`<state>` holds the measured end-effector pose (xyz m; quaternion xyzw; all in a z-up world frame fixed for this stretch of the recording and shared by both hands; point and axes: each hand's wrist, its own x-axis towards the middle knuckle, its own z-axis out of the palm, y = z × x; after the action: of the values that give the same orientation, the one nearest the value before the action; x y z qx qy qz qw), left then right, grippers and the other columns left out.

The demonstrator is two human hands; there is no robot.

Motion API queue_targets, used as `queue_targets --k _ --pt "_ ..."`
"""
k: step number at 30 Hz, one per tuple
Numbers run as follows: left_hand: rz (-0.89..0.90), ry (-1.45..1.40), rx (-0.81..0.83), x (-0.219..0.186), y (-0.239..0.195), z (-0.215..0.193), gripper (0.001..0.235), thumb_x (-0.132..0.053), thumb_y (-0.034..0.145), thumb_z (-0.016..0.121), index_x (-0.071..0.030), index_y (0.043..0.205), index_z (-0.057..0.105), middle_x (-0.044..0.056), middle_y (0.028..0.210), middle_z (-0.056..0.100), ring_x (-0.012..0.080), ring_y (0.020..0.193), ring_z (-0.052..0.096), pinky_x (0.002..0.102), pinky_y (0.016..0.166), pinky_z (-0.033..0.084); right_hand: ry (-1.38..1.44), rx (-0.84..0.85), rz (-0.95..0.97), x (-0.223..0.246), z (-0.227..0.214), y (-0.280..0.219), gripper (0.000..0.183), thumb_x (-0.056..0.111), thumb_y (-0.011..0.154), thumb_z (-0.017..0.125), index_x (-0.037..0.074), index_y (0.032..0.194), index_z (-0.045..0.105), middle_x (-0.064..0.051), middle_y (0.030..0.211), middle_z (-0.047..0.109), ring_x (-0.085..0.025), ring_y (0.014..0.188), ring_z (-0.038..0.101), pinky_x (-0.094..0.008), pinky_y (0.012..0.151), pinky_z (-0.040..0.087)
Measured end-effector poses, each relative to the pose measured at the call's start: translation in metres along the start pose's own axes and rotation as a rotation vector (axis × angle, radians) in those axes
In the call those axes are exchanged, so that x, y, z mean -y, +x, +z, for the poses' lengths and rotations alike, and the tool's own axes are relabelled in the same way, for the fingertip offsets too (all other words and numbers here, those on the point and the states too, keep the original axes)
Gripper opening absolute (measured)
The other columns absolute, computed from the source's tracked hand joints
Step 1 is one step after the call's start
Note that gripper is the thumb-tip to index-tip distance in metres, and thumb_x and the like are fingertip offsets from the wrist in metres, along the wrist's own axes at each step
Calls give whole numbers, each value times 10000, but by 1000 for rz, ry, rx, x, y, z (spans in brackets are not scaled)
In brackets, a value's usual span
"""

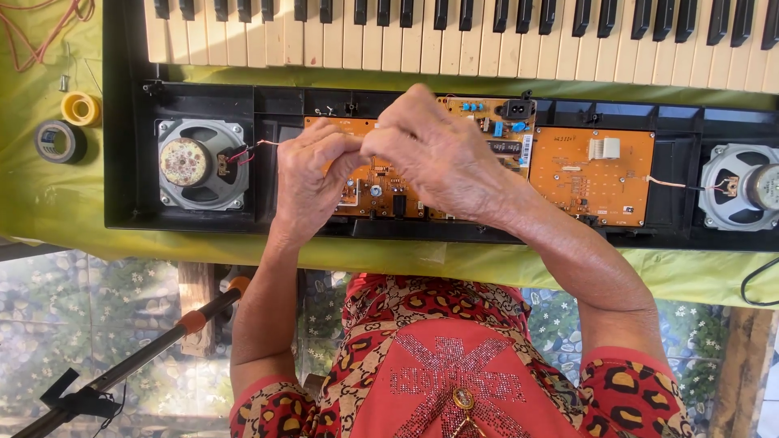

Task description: The person uses a screwdriver to tighten screws on the circuit boards inside an open electronic keyboard. They also use their hands to adjust and connect wires to the components on the boards.

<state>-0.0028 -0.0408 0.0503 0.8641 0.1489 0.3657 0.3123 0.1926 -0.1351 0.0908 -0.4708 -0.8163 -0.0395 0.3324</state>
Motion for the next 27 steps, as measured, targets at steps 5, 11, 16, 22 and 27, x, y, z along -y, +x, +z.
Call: queue_targets --k 5,11,16,22,27 --pt "-67 -215 17 -5 -7 -7 213 -216 1021 675 -17 945 667 25 727 568 143 630 494 289 580 391 193 -34 16 11 -6 12 124 -67 1074 647 48 1100 684 -72 976 565 -249 876 537 -315 625 476" --pt "-220 -425 69 -6 -11 -14 309 -298 1042 621 -35 901 701 21 763 669 105 656 624 221 547 443 66 -38 -72 10 -9 16 139 -37 1076 667 94 1092 713 -52 961 607 -216 858 602 -294 536 432" --pt "-198 -434 30 3 -17 -9 278 -265 1033 646 -11 957 732 41 781 687 123 681 680 209 589 514 -79 29 -91 5 -3 17 66 103 1083 709 110 1031 670 -26 935 620 -194 843 598 -303 500 411" --pt "-173 -242 -46 4 -24 -12 123 -93 1007 712 9 976 774 137 716 682 255 645 664 334 632 527 47 269 72 -31 47 -8 34 43 998 719 41 980 691 -90 888 609 -183 826 673 -225 664 593" --pt "-176 42 -88 11 -43 -8 65 -53 1012 714 -8 1006 760 119 762 663 302 682 667 373 632 557 -267 391 -22 -53 94 -26 73 181 1009 702 152 945 684 -8 858 601 -123 807 639 -183 616 573"
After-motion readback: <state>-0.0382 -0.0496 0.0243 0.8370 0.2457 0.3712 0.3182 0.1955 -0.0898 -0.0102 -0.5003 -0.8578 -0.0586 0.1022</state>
